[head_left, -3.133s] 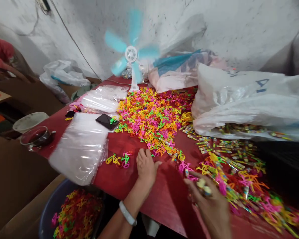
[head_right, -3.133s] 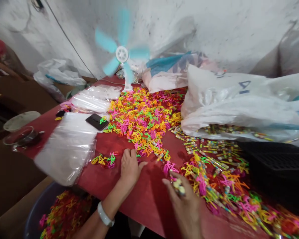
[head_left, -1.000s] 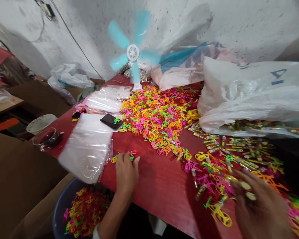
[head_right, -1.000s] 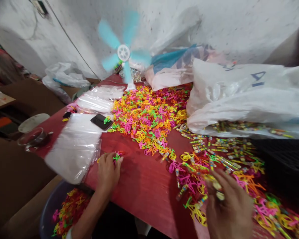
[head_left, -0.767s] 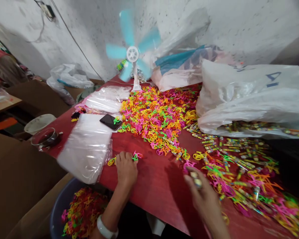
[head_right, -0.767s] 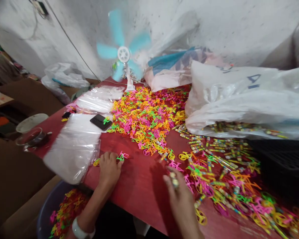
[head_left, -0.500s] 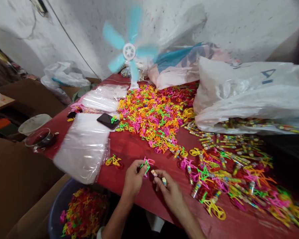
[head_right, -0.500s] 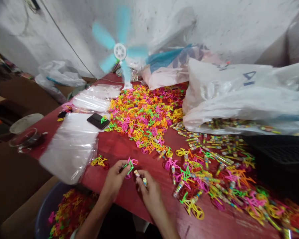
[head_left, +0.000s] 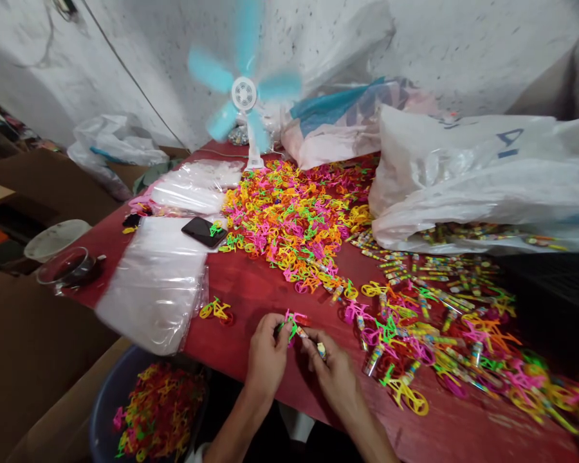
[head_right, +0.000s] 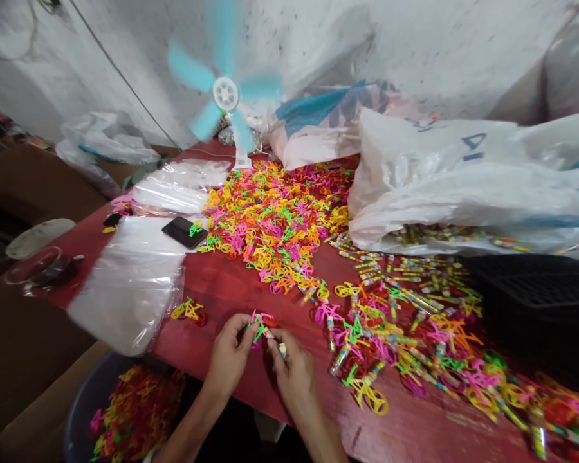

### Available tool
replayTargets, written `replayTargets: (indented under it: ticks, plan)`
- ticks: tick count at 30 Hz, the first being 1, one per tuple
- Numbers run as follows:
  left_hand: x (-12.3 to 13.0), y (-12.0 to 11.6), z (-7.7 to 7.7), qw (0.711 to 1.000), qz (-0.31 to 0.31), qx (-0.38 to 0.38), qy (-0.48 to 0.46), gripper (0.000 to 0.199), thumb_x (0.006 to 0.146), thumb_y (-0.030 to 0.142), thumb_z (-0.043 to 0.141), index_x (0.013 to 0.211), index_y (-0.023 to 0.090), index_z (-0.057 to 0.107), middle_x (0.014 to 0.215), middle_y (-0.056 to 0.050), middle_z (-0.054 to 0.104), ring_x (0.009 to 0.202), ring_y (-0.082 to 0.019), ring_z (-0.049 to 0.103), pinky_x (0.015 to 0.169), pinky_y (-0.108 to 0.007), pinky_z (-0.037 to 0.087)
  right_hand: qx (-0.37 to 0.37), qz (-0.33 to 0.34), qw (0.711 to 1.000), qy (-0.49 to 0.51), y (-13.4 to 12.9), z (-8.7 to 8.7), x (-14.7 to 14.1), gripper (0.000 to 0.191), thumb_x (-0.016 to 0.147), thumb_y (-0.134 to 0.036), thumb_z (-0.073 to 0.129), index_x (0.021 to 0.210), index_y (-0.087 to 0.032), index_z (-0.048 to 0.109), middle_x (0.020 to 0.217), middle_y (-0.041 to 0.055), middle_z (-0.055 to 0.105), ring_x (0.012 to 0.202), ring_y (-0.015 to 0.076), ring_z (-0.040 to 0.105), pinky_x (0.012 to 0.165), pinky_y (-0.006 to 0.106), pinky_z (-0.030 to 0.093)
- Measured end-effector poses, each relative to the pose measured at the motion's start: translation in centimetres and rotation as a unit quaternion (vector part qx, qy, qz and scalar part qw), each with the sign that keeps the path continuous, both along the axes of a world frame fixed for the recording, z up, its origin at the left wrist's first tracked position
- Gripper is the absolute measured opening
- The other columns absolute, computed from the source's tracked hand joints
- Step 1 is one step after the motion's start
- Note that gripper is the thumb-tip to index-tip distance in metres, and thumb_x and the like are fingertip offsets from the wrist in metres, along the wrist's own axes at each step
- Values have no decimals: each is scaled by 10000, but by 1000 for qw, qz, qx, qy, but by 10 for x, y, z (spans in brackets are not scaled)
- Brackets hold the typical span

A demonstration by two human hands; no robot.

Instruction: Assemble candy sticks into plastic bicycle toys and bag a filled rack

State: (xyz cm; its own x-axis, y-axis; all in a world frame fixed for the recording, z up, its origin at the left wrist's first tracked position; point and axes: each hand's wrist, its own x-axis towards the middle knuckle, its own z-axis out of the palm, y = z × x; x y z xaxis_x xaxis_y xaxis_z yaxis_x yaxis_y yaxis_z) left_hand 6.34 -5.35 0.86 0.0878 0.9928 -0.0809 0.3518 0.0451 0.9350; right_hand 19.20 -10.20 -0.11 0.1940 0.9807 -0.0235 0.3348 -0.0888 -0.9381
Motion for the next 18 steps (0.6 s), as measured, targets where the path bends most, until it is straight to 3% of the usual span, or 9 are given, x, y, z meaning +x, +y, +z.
replayTargets:
  ticks: [3, 10, 14, 18]
  plan:
    - [1, -1, 1, 1000, -6, 4, 14, 189, 842, 334, 494, 809, 190, 611, 830, -39, 648, 798, -180, 594, 744, -293, 450, 64, -23, 997, -40, 0, -4, -1, 263, 894, -417, 503, 920, -207, 660, 858, 70, 717, 781, 202, 676, 696, 286, 515]
    - [6, -4, 3, 998, -26, 23, 43, 212, 867, 309, 459, 866, 188, 634, 858, -57, 643, 829, -199, 596, 768, -326, 446, 103, -26, 990, -91, -4, -7, -4, 211, 928, -314, 456, 949, -207, 637, 893, 88, 704, 819, 210, 677, 693, 296, 522]
    - [6, -3, 3, 995, -17, 60, 76, 206, 865, 275, 440, 745, 190, 584, 784, -45, 608, 778, -196, 570, 702, -303, 423, 110, -29, 990, -79, 0, -6, -2, 208, 906, -307, 471, 910, -204, 651, 847, 82, 695, 788, 211, 667, 686, 297, 510]
    - [6, 0, -3, 998, -31, 23, 43, 161, 833, 217, 475, 693, 193, 552, 714, -11, 585, 699, -164, 551, 644, -263, 411, 26, -22, 999, 20, 5, -8, 3, 254, 837, -423, 566, 774, -193, 655, 622, 19, 639, 567, 174, 598, 531, 258, 457]
